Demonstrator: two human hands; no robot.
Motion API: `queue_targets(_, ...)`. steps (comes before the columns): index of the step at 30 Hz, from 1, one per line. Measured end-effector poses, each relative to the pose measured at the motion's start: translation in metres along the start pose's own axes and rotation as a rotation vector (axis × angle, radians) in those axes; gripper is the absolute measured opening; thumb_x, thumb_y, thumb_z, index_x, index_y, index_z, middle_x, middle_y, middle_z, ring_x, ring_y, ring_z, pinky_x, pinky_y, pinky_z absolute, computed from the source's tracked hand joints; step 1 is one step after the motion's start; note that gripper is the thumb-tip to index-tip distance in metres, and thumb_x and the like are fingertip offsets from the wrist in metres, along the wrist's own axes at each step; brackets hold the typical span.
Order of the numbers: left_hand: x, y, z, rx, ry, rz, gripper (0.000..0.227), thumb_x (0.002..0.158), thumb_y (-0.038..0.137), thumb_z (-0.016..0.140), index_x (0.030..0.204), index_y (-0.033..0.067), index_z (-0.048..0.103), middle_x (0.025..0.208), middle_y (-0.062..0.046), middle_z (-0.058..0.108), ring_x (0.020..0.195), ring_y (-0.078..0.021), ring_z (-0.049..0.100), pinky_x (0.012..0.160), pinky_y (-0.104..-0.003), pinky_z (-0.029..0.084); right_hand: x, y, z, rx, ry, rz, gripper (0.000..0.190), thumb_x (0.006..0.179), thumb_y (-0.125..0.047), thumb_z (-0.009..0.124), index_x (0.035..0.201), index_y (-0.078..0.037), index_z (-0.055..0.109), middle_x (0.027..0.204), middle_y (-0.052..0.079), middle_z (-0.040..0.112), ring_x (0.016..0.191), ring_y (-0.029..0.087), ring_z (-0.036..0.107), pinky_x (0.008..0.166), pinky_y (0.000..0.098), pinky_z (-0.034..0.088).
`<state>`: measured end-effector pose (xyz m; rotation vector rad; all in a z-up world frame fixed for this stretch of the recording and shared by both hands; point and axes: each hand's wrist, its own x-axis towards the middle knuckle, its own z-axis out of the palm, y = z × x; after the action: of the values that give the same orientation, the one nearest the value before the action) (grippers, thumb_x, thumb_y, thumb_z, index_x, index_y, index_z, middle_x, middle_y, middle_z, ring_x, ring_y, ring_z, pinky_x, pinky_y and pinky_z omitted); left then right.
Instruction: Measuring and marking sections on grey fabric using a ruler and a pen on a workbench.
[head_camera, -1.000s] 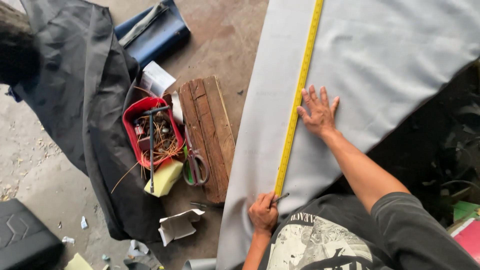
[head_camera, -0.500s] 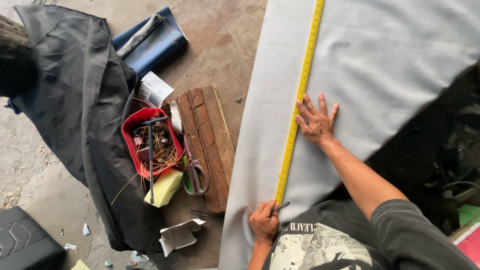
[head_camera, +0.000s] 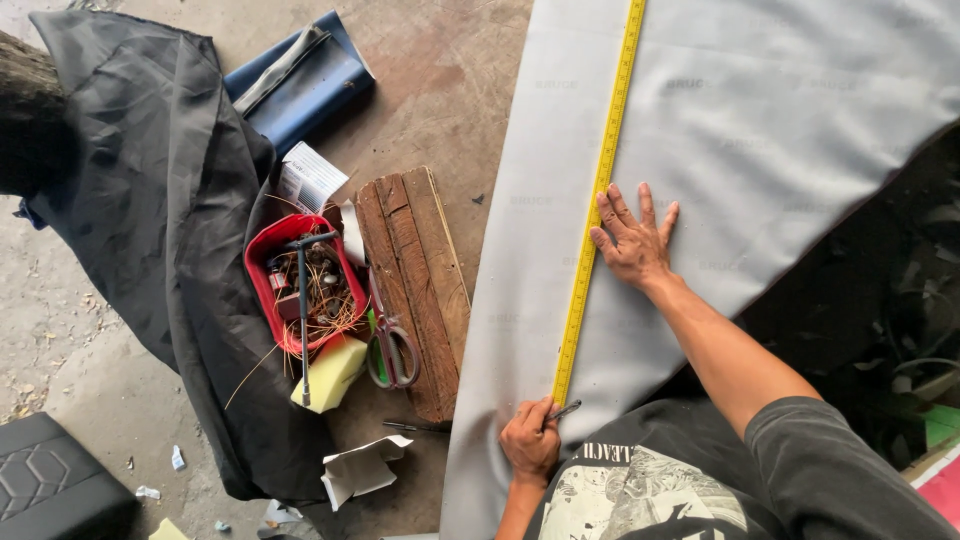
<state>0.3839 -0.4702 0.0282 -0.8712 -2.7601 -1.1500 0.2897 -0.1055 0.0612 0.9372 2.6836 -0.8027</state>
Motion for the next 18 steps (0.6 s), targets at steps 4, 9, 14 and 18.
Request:
queue_targets(4,0.0,-0.001,0.001,-0.013,-0.004,0.018,0.016,0.097,0.028,0.07,0.093,0.0177,0.081,0.08,0.003,0.077,0.052,-0.0135,0.064,0.041,-0.031,0.054,-0.001,-0.003,-0.003,-0.005,-0.019,0.012,0.071,0.101,-0.068,0.018,0.167,-0.04,0.013,0.176,-0.016,0.012,0.163,0.033,-0.011,0.117,0.0722,-0.022)
queue_targets(9,0.003,0.002,-0.002,-0.032,-0.016,0.016,0.017,0.098,0.025,0.068,0.092,0.0153,0.081,0.078,0.002,0.076,0.049,-0.0126,0.06,0.038,-0.029,0.052,0.0,-0.002,-0.002,-0.007,-0.024,0.015,0.072,0.102,-0.067,0.019,0.167,-0.04,0.013,0.176,-0.016,0.012,0.163,0.033,-0.011,0.117,0.0723,-0.022)
queue_targets(14,0.007,0.008,-0.007,-0.026,-0.025,-0.004,0.013,0.096,0.025,0.07,0.092,0.0178,0.08,0.079,0.003,0.075,0.053,-0.0144,0.062,0.042,-0.032,0.052,0.002,-0.002,-0.006,-0.044,-0.022,0.004,0.073,0.1,-0.069,0.021,0.167,-0.04,0.013,0.176,-0.014,0.016,0.163,0.036,-0.005,0.117,0.0766,-0.015)
queue_targets(18,0.009,-0.002,0.004,-0.011,0.023,-0.008,0.013,0.096,0.033,0.073,0.094,0.0231,0.082,0.078,0.006,0.072,0.058,-0.0156,0.067,0.049,-0.03,0.054,0.011,0.008,-0.009,-0.104,0.008,-0.063,0.077,0.1,-0.07,0.037,0.167,-0.035,0.024,0.175,-0.008,0.024,0.16,0.043,0.008,0.115,0.084,-0.001)
